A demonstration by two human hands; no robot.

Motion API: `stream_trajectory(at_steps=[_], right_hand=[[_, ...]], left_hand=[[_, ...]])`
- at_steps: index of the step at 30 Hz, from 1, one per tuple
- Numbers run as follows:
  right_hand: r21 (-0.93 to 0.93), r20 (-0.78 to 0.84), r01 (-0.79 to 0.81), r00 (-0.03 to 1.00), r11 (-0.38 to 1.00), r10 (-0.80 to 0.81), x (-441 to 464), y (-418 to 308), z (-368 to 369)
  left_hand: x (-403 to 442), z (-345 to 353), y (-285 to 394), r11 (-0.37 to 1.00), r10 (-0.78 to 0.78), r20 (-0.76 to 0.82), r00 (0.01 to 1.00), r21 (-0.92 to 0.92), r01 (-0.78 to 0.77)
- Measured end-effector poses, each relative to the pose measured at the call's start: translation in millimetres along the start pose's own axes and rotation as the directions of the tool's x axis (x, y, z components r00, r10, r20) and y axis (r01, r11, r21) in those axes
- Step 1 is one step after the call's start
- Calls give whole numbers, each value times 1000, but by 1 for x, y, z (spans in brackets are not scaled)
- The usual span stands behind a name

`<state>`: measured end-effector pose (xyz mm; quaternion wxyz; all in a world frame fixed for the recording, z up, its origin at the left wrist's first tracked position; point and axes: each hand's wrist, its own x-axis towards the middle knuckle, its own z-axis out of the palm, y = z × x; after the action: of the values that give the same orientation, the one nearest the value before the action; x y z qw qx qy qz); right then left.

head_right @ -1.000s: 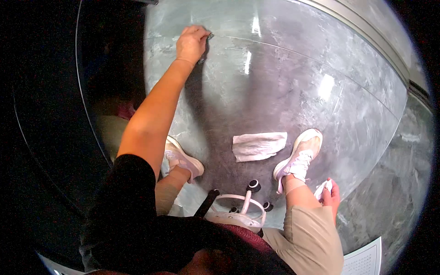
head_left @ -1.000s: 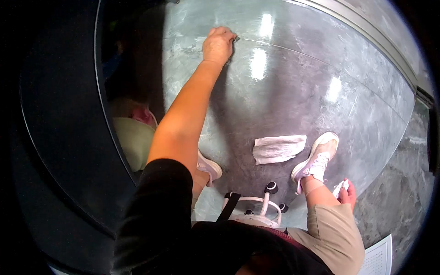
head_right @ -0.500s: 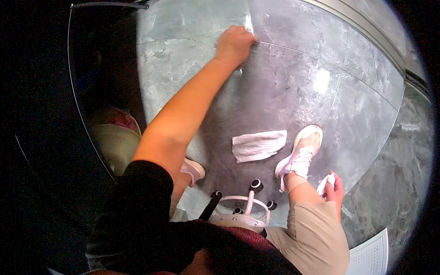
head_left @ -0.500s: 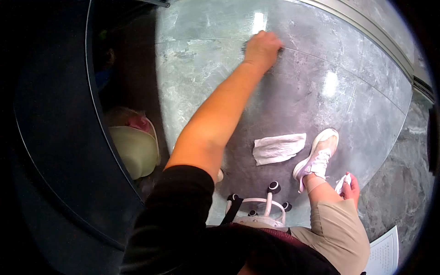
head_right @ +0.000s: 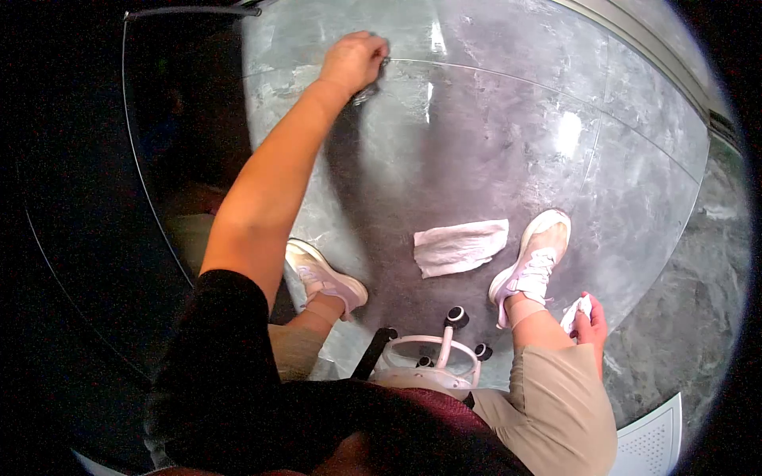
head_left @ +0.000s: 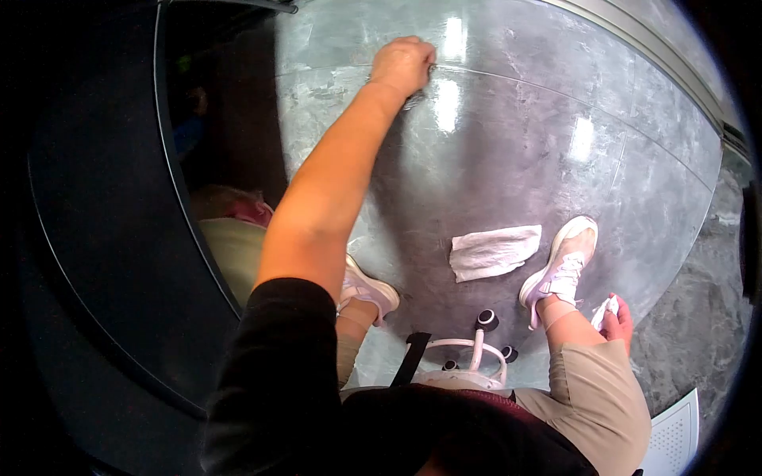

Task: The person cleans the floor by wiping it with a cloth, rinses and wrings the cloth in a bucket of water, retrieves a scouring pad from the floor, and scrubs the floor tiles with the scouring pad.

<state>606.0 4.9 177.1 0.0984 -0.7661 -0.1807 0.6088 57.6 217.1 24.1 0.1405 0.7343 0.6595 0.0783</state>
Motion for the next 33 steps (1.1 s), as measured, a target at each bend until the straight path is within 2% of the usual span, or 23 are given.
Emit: stream_trajectory(at_steps=[3, 7, 9, 12, 14, 16, 19, 21, 23, 27, 29, 31, 33], right_hand=[[-89, 25, 18, 1000, 996, -16, 2, -8, 2], [-111, 10, 23, 1000, 994, -22, 1, -11, 4], [-115, 10, 7, 1000, 993, -6, -3, -9, 4], [-95, 12, 24, 1000, 995, -23, -1, -7, 4], [-106, 36, 18, 999, 994, -15, 0, -8, 3], [-91, 10, 48, 999, 995, -47, 3, -7, 8], [-113, -6, 54, 998, 992, -56, 0, -8, 10], [-116, -10, 65, 998, 991, -66, 7, -10, 12], [-178, -26, 107, 993, 978, -113, 2, -13, 12], [-179, -42, 129, 989, 975, -139, 0, -13, 12], [-163, -32, 118, 992, 980, -124, -1, -13, 12], [-175, -36, 111, 992, 978, -120, 0, -14, 12], [-190, -43, 104, 992, 976, -115, -1, -15, 14]], left_hand=[[3, -11, 0, 997, -11, 117, 993, -79, 20], [-7, -21, -39, 998, 9, 110, 994, -60, -3], [-18, -24, -68, 991, -125, 139, 982, -20, 129], [-19, -27, -70, 985, -173, 156, 973, 57, 166], [-16, -24, -56, 985, -173, 142, 975, 52, 167], [-4, -9, -33, 1000, 8, 88, 996, -13, -7], [7, -6, -8, 1000, -20, 111, 994, 17, 18], [8, -7, -6, 999, -18, 143, 990, -41, 24], [2, -11, -34, 998, -70, 153, 986, 12, 69], [-20, -30, -86, 980, -182, 215, 960, 122, 158], [-19, -29, -81, 987, -153, 222, 963, 86, 138], [-7, -8, -52, 999, -46, 180, 983, 12, 44], [11, -4, -9, 998, -61, 204, 977, 47, 52]])
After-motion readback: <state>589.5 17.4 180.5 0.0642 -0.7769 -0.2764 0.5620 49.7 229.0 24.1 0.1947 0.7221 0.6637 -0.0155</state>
